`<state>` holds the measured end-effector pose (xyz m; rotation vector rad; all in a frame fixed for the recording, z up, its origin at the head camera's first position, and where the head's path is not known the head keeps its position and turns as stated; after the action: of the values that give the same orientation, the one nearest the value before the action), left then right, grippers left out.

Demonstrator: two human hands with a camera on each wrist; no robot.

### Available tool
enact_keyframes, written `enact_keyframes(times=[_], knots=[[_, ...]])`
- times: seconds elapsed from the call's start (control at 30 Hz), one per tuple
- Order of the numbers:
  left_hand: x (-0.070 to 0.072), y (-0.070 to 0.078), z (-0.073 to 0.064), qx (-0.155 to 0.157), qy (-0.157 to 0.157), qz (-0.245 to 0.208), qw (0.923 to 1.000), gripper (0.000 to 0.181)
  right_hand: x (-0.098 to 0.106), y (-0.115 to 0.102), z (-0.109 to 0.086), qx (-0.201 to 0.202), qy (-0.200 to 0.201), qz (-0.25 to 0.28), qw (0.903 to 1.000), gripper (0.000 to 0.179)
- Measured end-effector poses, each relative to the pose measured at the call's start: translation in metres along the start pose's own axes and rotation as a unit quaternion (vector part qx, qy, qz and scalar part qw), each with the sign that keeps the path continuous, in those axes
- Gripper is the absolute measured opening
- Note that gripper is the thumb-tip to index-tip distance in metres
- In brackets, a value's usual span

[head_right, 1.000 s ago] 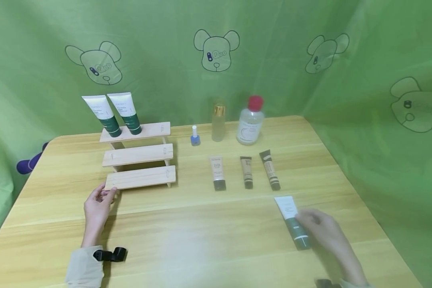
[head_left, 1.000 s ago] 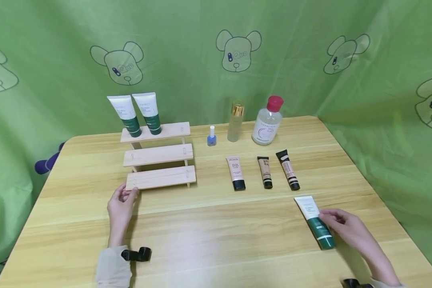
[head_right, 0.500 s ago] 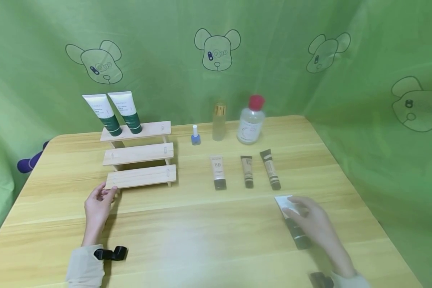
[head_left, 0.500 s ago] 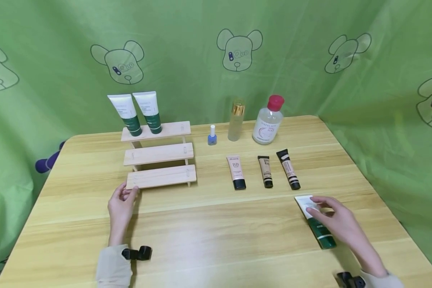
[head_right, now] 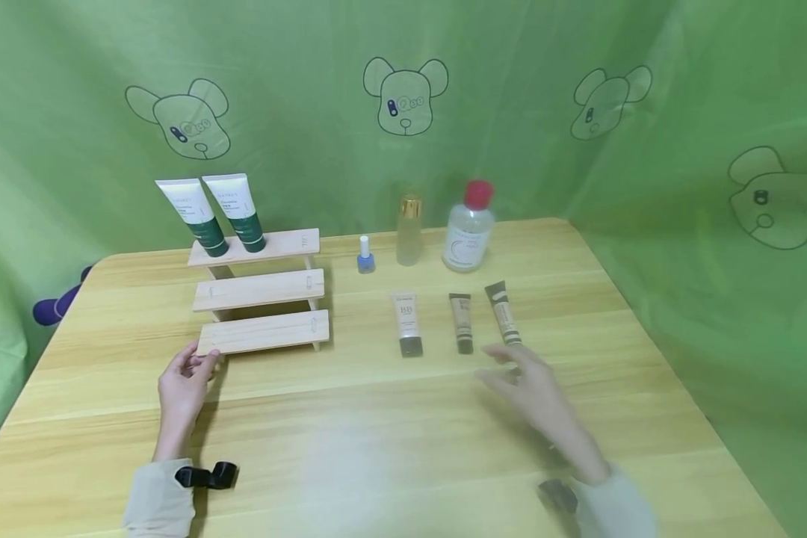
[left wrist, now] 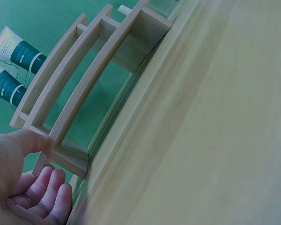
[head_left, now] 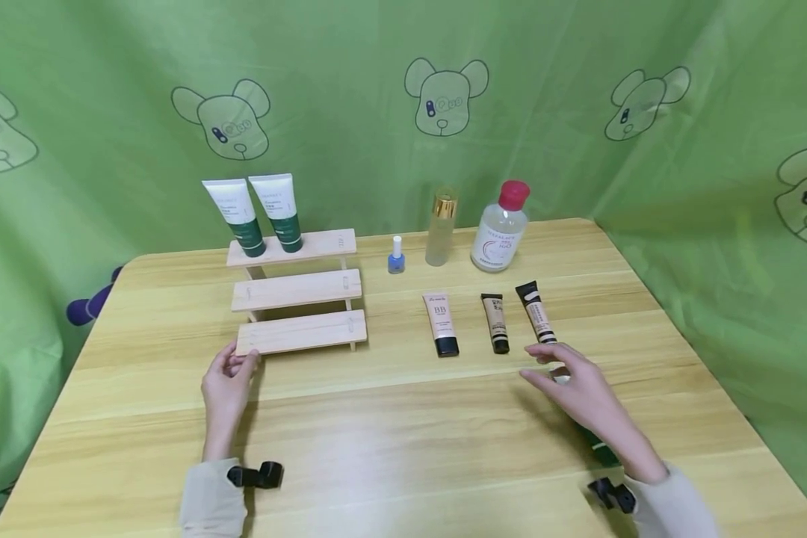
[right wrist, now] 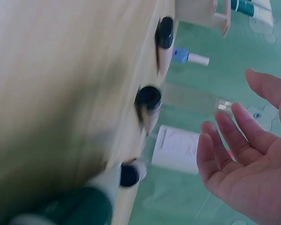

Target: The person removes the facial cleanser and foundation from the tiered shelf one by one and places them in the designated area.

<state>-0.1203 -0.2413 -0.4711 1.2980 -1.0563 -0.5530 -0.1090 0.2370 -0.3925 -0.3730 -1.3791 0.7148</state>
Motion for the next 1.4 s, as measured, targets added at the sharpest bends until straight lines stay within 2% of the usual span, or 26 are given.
enact_keyframes(times=[0.17, 0.47, 0.97, 1.4], knots=[[0.0, -0.001, 0.0, 0.002, -0.001, 0.005, 1.0, 0.047, -0.011, -0.014, 0.012, 0.021, 0.001, 0.014, 0.9997, 0.035], [0.0, -0.001, 0.0, 0.003, 0.001, 0.007, 1.0, 0.048, -0.029, -0.032, 0.033, 0.028, -0.004, 0.059, 0.9979, 0.036], [0.001, 0.002, -0.002, -0.004, 0.0, 0.008, 1.0, 0.052, -0.059, -0.066, 0.07, 0.07, -0.041, 0.102, 0.9915, 0.036], [0.001, 0.0, -0.001, 0.0, 0.0, 0.009, 1.0, 0.051, -0.077, -0.099, 0.102, 0.089, -0.064, 0.106, 0.9883, 0.034]])
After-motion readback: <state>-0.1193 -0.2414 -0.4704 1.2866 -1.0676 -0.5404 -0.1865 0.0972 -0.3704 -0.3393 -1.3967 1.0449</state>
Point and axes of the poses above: each hand's wrist, its own z-axis towards the middle knuckle, its own x-axis out of the back of the hand, y = z × x, the point moved 3 cm from there along z, towards the middle knuckle, and after that the axes turned 1 degree about -y, right-handed, at the moved point
